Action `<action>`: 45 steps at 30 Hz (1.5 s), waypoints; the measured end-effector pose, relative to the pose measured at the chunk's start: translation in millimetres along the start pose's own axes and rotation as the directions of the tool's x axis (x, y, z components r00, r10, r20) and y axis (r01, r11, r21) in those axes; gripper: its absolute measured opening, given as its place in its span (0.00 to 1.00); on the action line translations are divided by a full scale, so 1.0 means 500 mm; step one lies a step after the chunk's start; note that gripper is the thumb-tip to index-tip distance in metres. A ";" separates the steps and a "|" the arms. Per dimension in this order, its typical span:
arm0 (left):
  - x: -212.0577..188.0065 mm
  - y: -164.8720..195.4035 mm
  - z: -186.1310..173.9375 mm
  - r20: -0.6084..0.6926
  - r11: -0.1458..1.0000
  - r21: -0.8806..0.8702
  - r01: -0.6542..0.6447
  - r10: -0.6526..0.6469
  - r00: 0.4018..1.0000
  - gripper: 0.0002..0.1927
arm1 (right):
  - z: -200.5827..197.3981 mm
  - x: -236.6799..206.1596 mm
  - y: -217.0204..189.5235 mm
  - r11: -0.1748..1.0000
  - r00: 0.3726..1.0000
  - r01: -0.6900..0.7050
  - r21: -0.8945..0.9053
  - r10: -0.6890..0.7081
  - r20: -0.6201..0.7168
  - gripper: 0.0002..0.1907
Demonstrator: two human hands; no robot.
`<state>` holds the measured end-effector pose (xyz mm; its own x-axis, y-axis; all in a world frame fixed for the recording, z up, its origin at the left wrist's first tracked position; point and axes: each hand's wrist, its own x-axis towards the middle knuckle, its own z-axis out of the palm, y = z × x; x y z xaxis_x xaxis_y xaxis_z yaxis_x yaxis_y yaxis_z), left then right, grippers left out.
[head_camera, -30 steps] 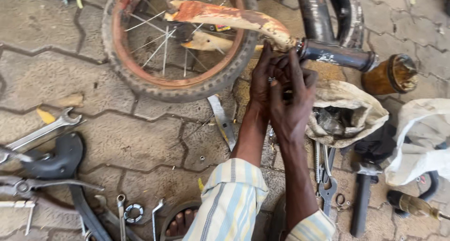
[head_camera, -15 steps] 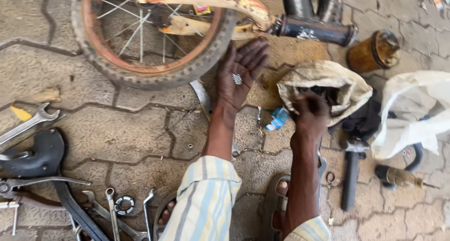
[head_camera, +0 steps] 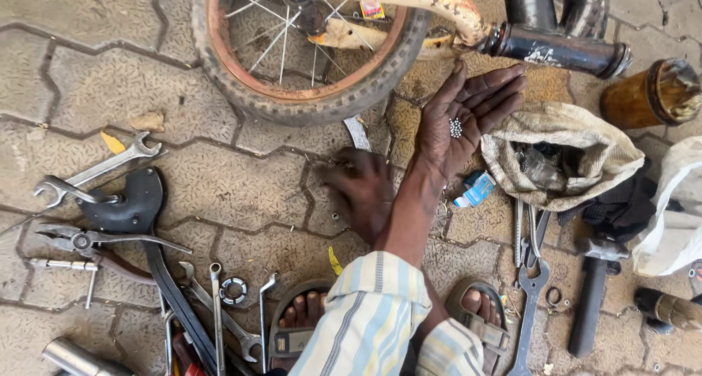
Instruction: The person retrieves ball bearings from a cloth bag and places them one by one into the head tube of a bicycle fork. They then insert a metal cone and adjust the components by hand.
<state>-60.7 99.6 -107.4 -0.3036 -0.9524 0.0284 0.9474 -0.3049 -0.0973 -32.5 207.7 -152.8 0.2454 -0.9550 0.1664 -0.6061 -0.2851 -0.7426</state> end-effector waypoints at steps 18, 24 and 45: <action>0.036 0.171 0.289 0.249 0.967 0.040 -0.252 0.234 0.940 0.23 | -0.204 0.084 -0.041 0.823 0.734 -0.321 0.468 0.529 -0.427 0.23; -0.019 0.151 0.175 0.169 0.993 -0.016 -0.116 0.117 0.979 0.24 | -0.270 0.079 -0.100 0.844 0.622 -0.336 0.419 0.532 -0.574 0.14; 0.017 0.054 -0.034 -0.140 0.993 0.101 -0.058 0.071 0.988 0.24 | -0.238 0.202 -0.058 0.969 0.713 -0.248 -0.019 0.169 -0.680 0.05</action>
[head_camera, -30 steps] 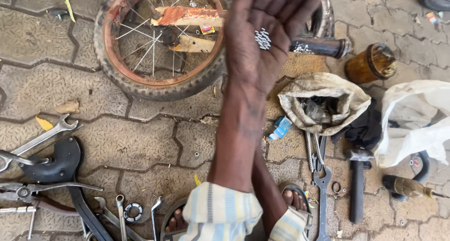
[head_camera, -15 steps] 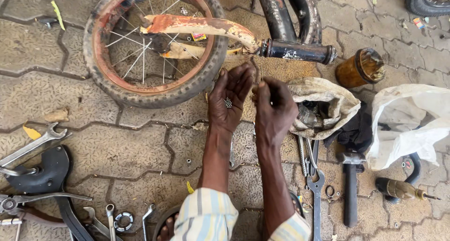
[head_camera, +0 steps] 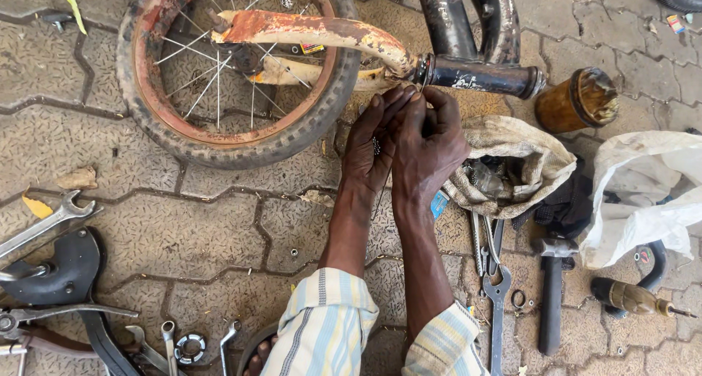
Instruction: The person retrieves ball bearings from a cloth bag and places them one by one into the head tube of a bicycle fork. They then insert a metal cone and adjust the components by hand.
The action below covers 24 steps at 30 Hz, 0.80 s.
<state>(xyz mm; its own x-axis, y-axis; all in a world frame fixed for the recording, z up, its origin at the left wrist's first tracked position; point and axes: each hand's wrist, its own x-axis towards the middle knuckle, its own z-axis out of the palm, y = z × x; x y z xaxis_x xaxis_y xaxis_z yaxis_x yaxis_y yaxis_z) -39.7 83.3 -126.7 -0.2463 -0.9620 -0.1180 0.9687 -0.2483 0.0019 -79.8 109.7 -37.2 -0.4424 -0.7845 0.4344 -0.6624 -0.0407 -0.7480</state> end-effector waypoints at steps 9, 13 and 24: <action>0.025 0.002 0.003 0.142 0.989 -0.116 0.090 -0.073 0.987 0.17 | 0.004 0.014 0.022 0.992 0.991 0.121 -0.041 -0.119 0.060 0.05; 0.030 -0.001 0.009 0.072 0.993 -0.081 0.088 -0.083 0.994 0.17 | 0.001 0.007 0.023 0.980 0.980 0.197 -0.039 -0.197 0.016 0.06; 0.034 0.005 0.009 0.129 0.973 -0.167 0.161 -0.140 0.982 0.15 | 0.004 -0.003 0.029 0.929 0.952 0.305 -0.210 -0.305 0.034 0.08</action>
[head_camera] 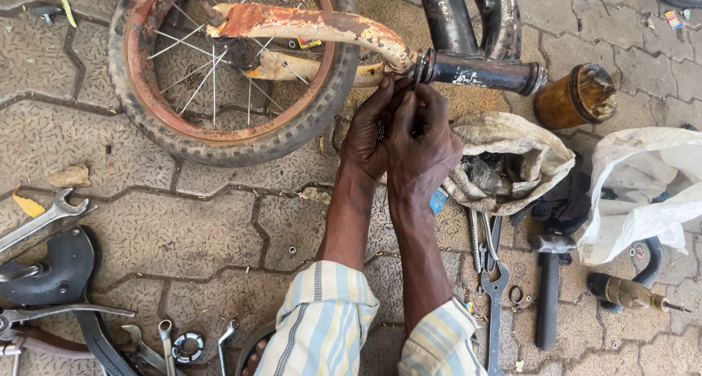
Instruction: The person retrieves ball bearings from a cloth bag and places them one by one into the head tube of a bicycle fork. They then insert a metal cone and adjust the components by hand.
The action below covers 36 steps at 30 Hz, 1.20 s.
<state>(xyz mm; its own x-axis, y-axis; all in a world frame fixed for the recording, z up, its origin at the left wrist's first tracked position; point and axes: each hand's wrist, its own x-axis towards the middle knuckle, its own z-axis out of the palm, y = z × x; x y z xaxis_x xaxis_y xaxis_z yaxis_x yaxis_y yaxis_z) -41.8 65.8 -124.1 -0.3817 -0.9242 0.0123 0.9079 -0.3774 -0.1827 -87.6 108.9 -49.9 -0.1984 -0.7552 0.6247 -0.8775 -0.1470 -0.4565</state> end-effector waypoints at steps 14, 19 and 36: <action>-0.003 0.006 -0.007 -0.019 0.998 0.067 0.003 -0.002 1.000 0.16 | 0.003 0.007 -0.002 0.996 0.996 -0.083 0.029 0.082 0.018 0.06; 0.001 0.006 -0.011 -0.026 0.995 0.095 -0.008 0.010 1.000 0.15 | -0.007 0.007 -0.007 0.995 0.998 -0.066 0.071 0.065 0.025 0.06; -0.009 0.009 -0.012 -0.028 0.998 0.057 0.036 -0.034 0.999 0.16 | 0.002 0.003 -0.006 0.996 0.999 -0.047 0.079 0.045 0.027 0.07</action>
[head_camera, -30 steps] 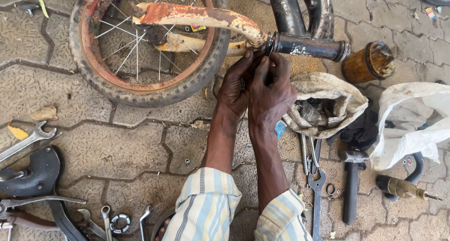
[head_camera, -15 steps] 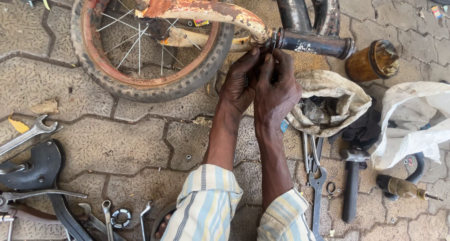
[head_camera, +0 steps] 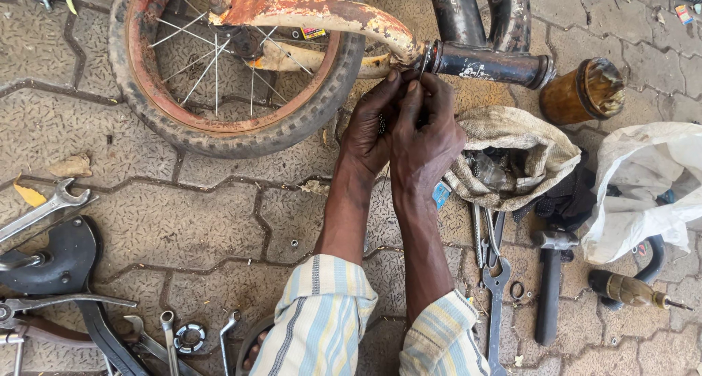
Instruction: The person retrieves ball bearings from a cloth bag and places them one by one into the head tube of a bicycle fork. They then insert a metal cone and adjust the components by hand.
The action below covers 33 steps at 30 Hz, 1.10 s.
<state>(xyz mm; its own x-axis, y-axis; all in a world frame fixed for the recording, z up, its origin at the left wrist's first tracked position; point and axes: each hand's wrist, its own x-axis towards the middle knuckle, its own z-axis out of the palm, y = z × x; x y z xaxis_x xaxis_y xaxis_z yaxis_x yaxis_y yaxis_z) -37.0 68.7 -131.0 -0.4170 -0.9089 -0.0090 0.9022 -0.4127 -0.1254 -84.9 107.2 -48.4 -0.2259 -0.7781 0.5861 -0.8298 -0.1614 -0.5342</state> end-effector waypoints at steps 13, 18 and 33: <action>-0.003 0.004 0.004 0.001 0.999 0.042 -0.005 0.005 1.000 0.16 | 0.007 -0.001 0.019 1.000 1.000 -0.016 0.022 0.016 0.002 0.06; -0.004 0.006 0.004 0.006 0.997 0.078 -0.010 0.010 1.000 0.17 | 0.005 -0.003 0.008 0.988 0.994 -0.108 0.108 0.107 0.011 0.06; -0.016 0.030 0.005 0.015 0.988 0.154 -0.028 0.026 1.000 0.33 | -0.061 -0.057 0.060 0.942 0.946 -0.320 0.100 0.311 0.095 0.05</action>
<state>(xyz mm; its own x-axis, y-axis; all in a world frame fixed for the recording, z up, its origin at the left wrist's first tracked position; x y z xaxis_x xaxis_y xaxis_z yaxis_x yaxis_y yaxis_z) -19.8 69.6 -130.3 -0.3919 -0.9200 0.0026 0.9197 -0.3917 0.0291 -118.9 143.1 -62.7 -0.4238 -0.8434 0.3302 -0.6582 0.0363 -0.7520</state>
